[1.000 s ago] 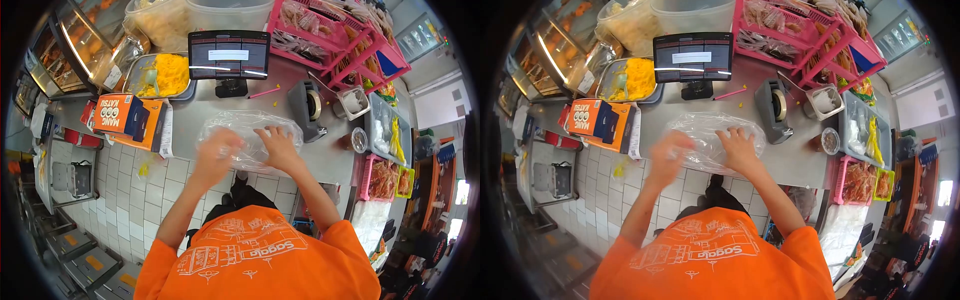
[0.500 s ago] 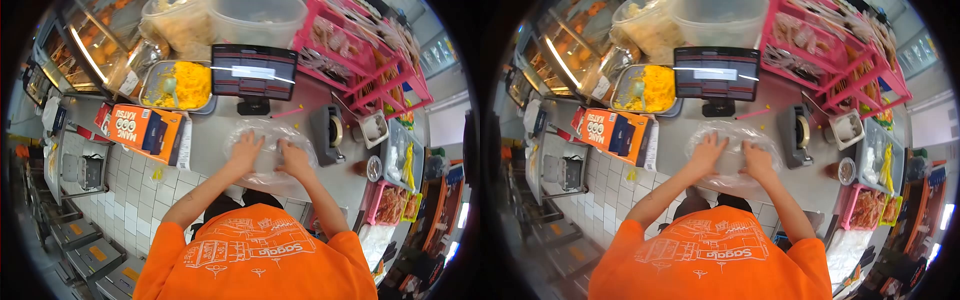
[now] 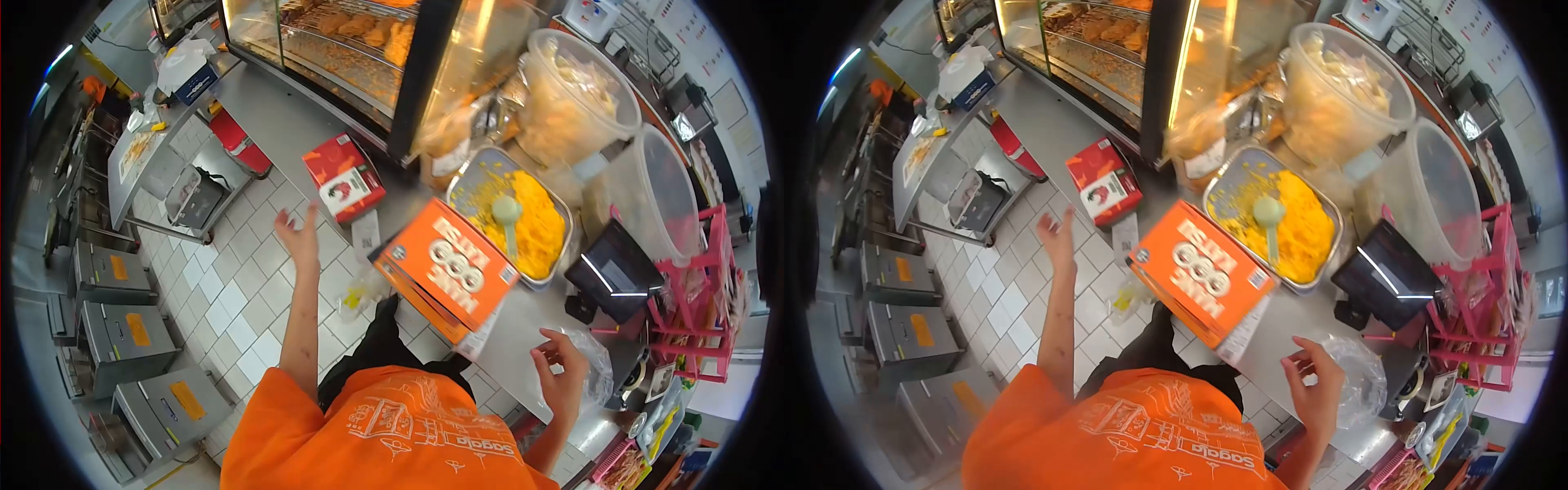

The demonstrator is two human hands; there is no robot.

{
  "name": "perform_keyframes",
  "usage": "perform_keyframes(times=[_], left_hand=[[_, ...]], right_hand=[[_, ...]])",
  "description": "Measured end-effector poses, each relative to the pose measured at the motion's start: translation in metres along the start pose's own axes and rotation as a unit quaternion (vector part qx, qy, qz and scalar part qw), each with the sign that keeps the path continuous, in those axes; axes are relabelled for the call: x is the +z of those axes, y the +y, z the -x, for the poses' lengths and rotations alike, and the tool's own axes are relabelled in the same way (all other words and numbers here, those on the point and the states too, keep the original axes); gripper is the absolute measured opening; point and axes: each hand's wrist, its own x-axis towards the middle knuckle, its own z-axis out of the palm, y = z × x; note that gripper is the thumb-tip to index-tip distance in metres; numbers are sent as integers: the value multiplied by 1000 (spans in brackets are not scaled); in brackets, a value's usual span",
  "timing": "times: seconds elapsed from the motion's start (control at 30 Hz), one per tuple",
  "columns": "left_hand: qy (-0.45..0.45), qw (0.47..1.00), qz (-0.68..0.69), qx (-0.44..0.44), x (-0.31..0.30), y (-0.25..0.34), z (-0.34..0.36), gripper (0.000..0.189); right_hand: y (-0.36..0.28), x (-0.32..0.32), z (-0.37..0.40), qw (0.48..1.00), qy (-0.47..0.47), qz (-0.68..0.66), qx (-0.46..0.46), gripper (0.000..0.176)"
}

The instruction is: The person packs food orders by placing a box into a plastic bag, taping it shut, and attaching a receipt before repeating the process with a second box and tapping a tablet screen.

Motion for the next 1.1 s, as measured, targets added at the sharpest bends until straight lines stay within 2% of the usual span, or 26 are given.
perform_keyframes(times=[0.03, 0.07, 0.1, 0.13, 0.17, 0.23, 0.3, 0.37, 0.43, 0.5, 0.53, 0.57, 0.63, 0.7, 0.73, 0.8, 0.83, 0.87, 0.93, 0.97, 1.1], left_hand=[[-66, 997, -41, 24, 11, -8, -15, 75], [-110, 993, -35, 10, 28, -17, -25, 77], [-153, 988, -31, -7, 44, -21, -28, 79], [-201, 979, 27, -30, 47, -2, -30, 83], [-197, 979, 19, -41, 51, -13, -37, 83], [-199, 979, 16, -53, 58, -26, -40, 84], [-168, 982, 70, -44, 55, -32, -36, 82], [-166, 978, 99, -73, 51, -33, -34, 81], [-169, 972, 128, -100, 49, -30, -36, 79], [-187, 947, 205, -162, 41, -17, -39, 75], [-191, 946, 205, -164, 37, -13, -40, 75], [-198, 934, 221, -197, 32, -9, -43, 73], [-203, 922, 236, -232, 22, -11, -50, 71], [-210, 904, 277, -250, 10, -18, -57, 69], [-214, 903, 274, -254, 4, -21, -59, 69], [-204, 922, 242, -223, -3, -24, -66, 68], [-205, 935, 212, -196, -5, -26, -68, 67], [-213, 933, 212, -199, -7, -27, -70, 67], [-247, 894, 209, -309, -9, -24, -75, 64], [-270, 873, 233, -332, -12, -22, -74, 58], [-262, 877, 230, -330, -28, -21, -79, 49]], right_hand=[[-27, 12, -10, 1000, -8, 14, -19, 31], [-48, 24, -19, 1000, -11, 20, -13, 31], [-67, 35, -24, 999, -22, 4, -46, 29], [-87, 46, -29, 996, -30, -13, -80, 28], [-114, 61, -33, 994, -37, -63, -78, 25], [-140, 96, -48, 963, -144, -197, -115, 29], [-155, 153, -67, 938, -220, -259, -75, 39], [-156, 210, -96, 970, -175, -98, -140, 50], [-142, 271, -125, 986, -56, -75, -141, 55], [-116, 324, -155, 990, 67, 11, -127, 53], [-109, 335, -167, 990, 70, 13, -124, 53], [-105, 343, -178, 991, 61, -121, -15, 50], [-109, 344, -180, 962, 48, -251, 95, 49], [-106, 338, -168, 995, 34, -93, -23, 44], [-96, 346, -165, 995, 36, -91, -17, 44], [-82, 363, -164, 996, -2, 38, -78, 38], [-81, 365, -160, 988, 30, 89, -119, 36], [-79, 366, -157, 989, 34, 93, -113, 36], [-78, 366, -155, 991, 16, 67, -114, 35], [-76, 368, -153, 993, 15, 55, -102, 34], [-78, 366, -145, 987, 21, 100, -120, 29]])
